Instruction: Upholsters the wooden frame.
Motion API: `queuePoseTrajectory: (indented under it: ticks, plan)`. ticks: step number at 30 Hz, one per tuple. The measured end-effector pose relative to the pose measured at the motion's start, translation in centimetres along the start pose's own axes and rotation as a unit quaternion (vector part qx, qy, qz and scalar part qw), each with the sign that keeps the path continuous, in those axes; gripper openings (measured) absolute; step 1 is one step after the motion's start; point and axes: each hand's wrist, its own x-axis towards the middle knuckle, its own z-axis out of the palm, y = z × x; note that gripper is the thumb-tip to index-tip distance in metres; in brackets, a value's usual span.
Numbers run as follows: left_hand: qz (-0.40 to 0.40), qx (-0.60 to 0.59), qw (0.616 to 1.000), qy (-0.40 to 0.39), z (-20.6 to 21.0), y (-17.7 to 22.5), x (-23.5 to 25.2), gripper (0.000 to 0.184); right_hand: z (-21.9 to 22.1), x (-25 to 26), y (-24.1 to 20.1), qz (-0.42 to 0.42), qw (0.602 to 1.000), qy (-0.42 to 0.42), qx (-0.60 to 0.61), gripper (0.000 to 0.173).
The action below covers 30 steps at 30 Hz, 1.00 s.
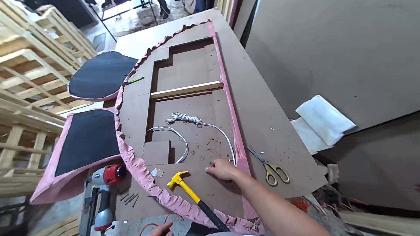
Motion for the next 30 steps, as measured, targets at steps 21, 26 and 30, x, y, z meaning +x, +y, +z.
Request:
queuePoseTrajectory:
  ticks: [21,26,30]
  plan:
    - [-0.004,0.015,1.0,-0.007,-5.2,-3.2,2.1,0.03,-0.2,-0.4,1.4,-0.004,0.962,0.181,0.203,0.032]
    - [0.009,0.039,0.999,-0.016,-6.4,-3.7,2.2,0.031,-0.5,0.4,-0.7,-0.027,0.958,0.217,0.185,0.03]
    - [0.009,0.019,1.0,-0.004,-7.1,-4.6,1.8,0.03,-1.6,1.8,-1.8,-0.04,0.951,0.288,0.107,0.03]
